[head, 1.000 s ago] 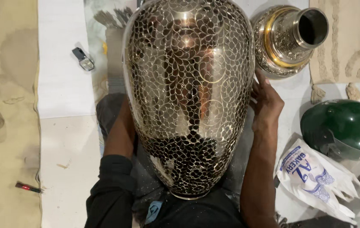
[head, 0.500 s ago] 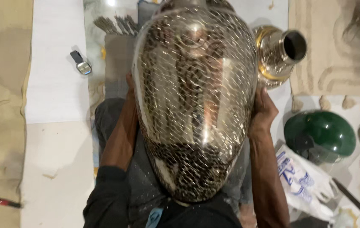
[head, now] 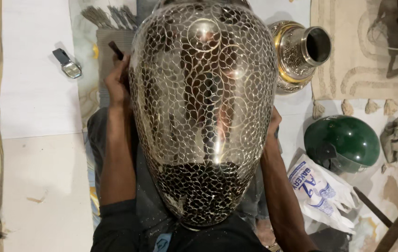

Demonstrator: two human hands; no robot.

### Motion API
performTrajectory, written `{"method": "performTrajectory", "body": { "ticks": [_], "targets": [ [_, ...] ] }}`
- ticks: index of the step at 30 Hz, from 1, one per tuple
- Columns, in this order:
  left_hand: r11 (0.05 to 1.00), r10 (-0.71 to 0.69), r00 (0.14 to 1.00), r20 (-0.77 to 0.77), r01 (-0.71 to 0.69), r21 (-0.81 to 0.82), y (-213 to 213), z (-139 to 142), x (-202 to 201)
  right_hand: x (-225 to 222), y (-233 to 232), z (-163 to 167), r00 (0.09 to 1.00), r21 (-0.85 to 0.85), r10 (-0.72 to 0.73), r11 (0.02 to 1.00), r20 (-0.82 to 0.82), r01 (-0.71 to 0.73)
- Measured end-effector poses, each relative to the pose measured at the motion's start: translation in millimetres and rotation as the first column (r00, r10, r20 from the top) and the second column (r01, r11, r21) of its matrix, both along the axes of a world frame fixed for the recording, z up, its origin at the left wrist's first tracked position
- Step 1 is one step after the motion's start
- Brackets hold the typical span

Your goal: The person sits on the floor with a large engraved brass vase held between the legs and taps a small punch against the vase surface using a wooden mallet, working the pattern across different areas. The person repositions the vase and the punch repeatedly to continue the pattern work.

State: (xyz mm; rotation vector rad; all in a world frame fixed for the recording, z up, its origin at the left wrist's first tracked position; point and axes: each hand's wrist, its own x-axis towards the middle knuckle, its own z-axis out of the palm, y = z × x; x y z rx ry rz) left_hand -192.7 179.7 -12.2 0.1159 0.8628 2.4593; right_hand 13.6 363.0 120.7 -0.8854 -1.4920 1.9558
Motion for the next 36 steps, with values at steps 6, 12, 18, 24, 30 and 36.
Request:
{"method": "performTrajectory", "body": {
  "ticks": [6,12,18,24,30,36],
  "targets": [
    [0.988,0.146,0.989,-0.021,-0.144,0.056,9,-33,4,15,5,12,0.994,0.042,0.014,0.999,0.107,-0.019],
    [0.909,-0.023,0.981,-0.192,-0.06,-0.413,50,-36,22,27,6,14,0.99,-0.243,-0.055,0.966,0.126,0.084],
    [0.882,-0.08,0.971,-0.225,-0.036,-0.47,69,-13,27,34,13,3,0.996,-0.363,-0.065,0.928,0.065,0.085],
    [0.884,-0.077,0.973,-0.22,-0.035,-0.466,58,-16,19,39,12,5,0.996,-0.365,-0.046,0.928,0.076,0.07],
    [0.906,0.01,0.985,-0.17,-0.081,-0.415,27,-36,6,37,13,-5,0.996,-0.473,-0.082,0.879,-0.027,0.06],
    [0.972,0.054,0.998,0.026,-0.047,-0.229,15,-34,0,25,19,-15,0.983,-0.092,0.021,0.995,-0.183,-0.038]
  ]
}}
